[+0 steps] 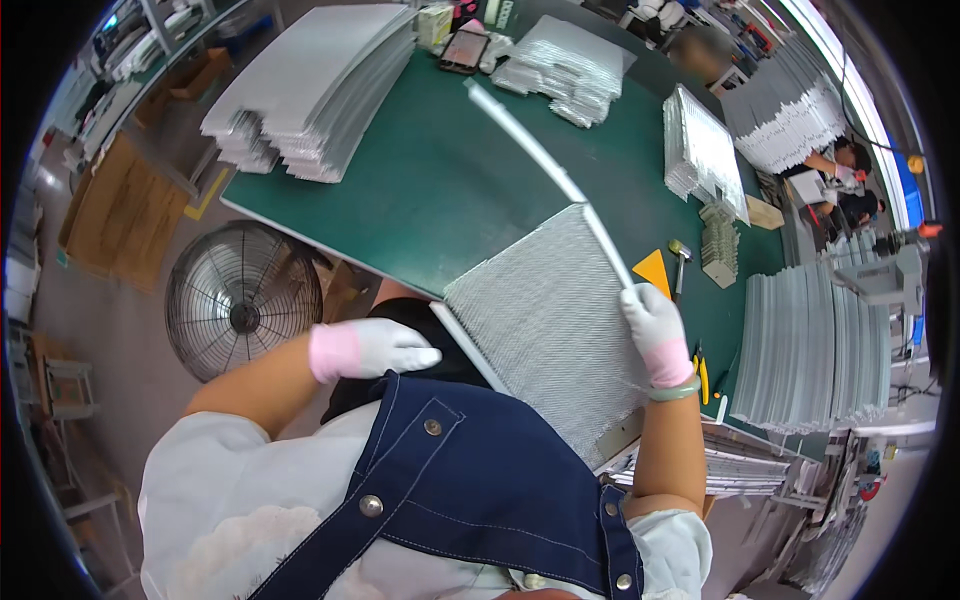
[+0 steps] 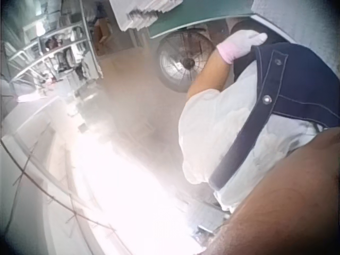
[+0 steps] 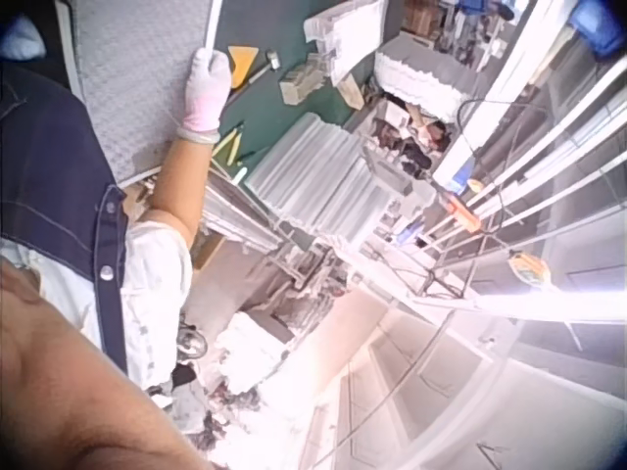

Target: The person assembles air filters by placing a mesh sheet onto a workbench, positioning a plastic connector, and fitting metal frame pieces around the mesh. They use a handheld stapler to secure the frame to the mesh and then place the completed unit aside. The process is repeated for multiple units.

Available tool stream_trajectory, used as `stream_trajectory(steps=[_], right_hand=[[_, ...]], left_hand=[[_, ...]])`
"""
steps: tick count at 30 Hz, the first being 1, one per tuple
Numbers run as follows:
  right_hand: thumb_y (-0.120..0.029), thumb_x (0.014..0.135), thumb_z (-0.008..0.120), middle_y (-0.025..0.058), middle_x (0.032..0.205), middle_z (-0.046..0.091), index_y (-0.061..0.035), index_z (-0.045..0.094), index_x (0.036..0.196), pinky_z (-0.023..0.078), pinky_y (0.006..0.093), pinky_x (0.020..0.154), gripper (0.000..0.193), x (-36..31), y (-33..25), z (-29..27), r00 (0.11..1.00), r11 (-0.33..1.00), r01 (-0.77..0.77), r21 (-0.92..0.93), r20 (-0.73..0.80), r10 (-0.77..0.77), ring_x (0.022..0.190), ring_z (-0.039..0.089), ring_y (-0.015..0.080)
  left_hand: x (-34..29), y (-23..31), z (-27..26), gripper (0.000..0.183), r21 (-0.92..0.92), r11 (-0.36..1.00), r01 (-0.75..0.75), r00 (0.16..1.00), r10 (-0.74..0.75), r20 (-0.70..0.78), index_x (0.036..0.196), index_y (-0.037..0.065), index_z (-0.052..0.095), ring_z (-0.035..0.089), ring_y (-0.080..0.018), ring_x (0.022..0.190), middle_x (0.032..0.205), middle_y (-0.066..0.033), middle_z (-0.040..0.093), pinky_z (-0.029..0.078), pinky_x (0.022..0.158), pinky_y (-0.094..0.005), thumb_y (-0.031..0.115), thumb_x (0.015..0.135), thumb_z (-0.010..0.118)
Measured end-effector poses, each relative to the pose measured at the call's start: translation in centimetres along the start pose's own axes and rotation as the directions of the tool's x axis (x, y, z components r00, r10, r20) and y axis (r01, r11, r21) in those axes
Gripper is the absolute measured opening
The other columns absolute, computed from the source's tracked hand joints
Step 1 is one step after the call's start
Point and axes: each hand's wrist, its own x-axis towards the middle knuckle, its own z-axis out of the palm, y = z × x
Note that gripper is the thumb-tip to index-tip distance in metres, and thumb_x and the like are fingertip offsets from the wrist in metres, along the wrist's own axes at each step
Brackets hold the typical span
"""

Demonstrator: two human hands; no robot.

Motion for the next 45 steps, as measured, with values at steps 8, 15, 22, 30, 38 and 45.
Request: stream_trajectory(steps=[8, 15, 22, 30, 38, 45], right_hand=[[-0.025, 0.102, 0.056, -0.0046, 0.075, 0.048, -0.0018, 0.059, 0.098, 0.036, 0.0214, 0.063, 0.023, -1.0, -8.8, -4.3, 0.764, 0.804, 0.433, 0.407, -0.639, -0.088, 0.071, 0.042, 0.0043], [-0.002, 0.092, 0.057, 0.0150, 0.095, 0.065, 0.0075, 0.049, 0.133, 0.051, 0.0342, 0.078, 0.043, -7.7, -6.6, 6.3, 0.763, 0.758, 0.646, -0.089, 0.040, -0.645, 0.084, 0.062, 0.0255], [-0.029, 0.101, 0.050, 0.0209, 0.124, 0.063, 0.0095, 0.047, 0.137, 0.049, 0.0374, 0.096, 0.053, -11.6, -6.9, -0.6, 0.490, 0.909, 0.128, 0.397, 0.771, -0.406, 0.106, 0.065, 0.0281], [-0.019, 0.088, 0.066, 0.0166, 0.095, 0.066, -0.0012, 0.065, 0.102, 0.052, 0.0436, 0.075, 0.022, -4.8, -18.4, -3.3, 0.549, 0.457, 0.685, -0.568, -0.011, -0.836, 0.086, 0.066, 0.0364], [-0.033, 0.093, 0.061, 0.0108, 0.065, 0.060, -0.0081, 0.059, 0.080, 0.049, 0.0433, 0.056, 0.028, -1.4, -14.1, -0.6, 0.709, 0.552, 0.601, -0.579, 0.066, -0.702, 0.060, 0.062, 0.0323], [-0.030, 0.092, 0.065, 0.0123, 0.066, 0.060, -0.0018, 0.064, 0.083, 0.048, 0.0406, 0.059, 0.030, -0.7, -14.0, 0.3, 0.765, 0.708, 0.628, -0.324, 0.087, -0.638, 0.059, 0.061, 0.0305]], left_hand=[[5.3, 11.5, -0.4, 0.038, 0.305, 0.851, -0.427, 0.440, 0.490, -0.753, 0.128, -0.007, 0.049, 0.059, -0.0262, 0.099, 0.112, -0.0187, 0.054, 0.047, 0.090, -0.0376, 0.019, 0.101, 0.052], [1.3, 18.2, -13.5, 0.037, 0.573, 0.794, -0.206, 0.757, 0.500, -0.421, 0.100, 0.003, 0.059, 0.053, -0.0199, 0.072, 0.077, -0.0096, 0.055, 0.044, 0.068, -0.0345, 0.039, 0.098, 0.057], [5.7, 15.5, -11.2, 0.045, 0.648, 0.759, -0.067, 0.989, 0.137, -0.058, 0.102, -0.001, 0.062, 0.064, -0.0275, 0.085, 0.087, -0.0156, 0.064, 0.049, 0.078, -0.0378, 0.044, 0.098, 0.056], [5.1, 19.1, -7.9, 0.039, 0.580, 0.761, -0.291, 0.956, 0.258, 0.140, 0.105, -0.001, 0.064, 0.064, -0.0246, 0.077, 0.082, -0.0135, 0.065, 0.050, 0.074, -0.0360, 0.037, 0.093, 0.061], [0.7, 14.3, -7.2, 0.025, 0.785, 0.605, -0.133, 0.887, 0.426, -0.178, 0.105, 0.005, 0.063, 0.065, -0.0346, 0.077, 0.081, -0.0155, 0.065, 0.051, 0.069, -0.0433, 0.027, 0.095, 0.058], [0.9, 12.8, -6.6, 0.024, 0.796, 0.601, -0.076, 0.877, 0.420, -0.234, 0.096, 0.004, 0.062, 0.064, -0.0351, 0.072, 0.073, -0.0151, 0.063, 0.050, 0.066, -0.0461, 0.028, 0.095, 0.058]])
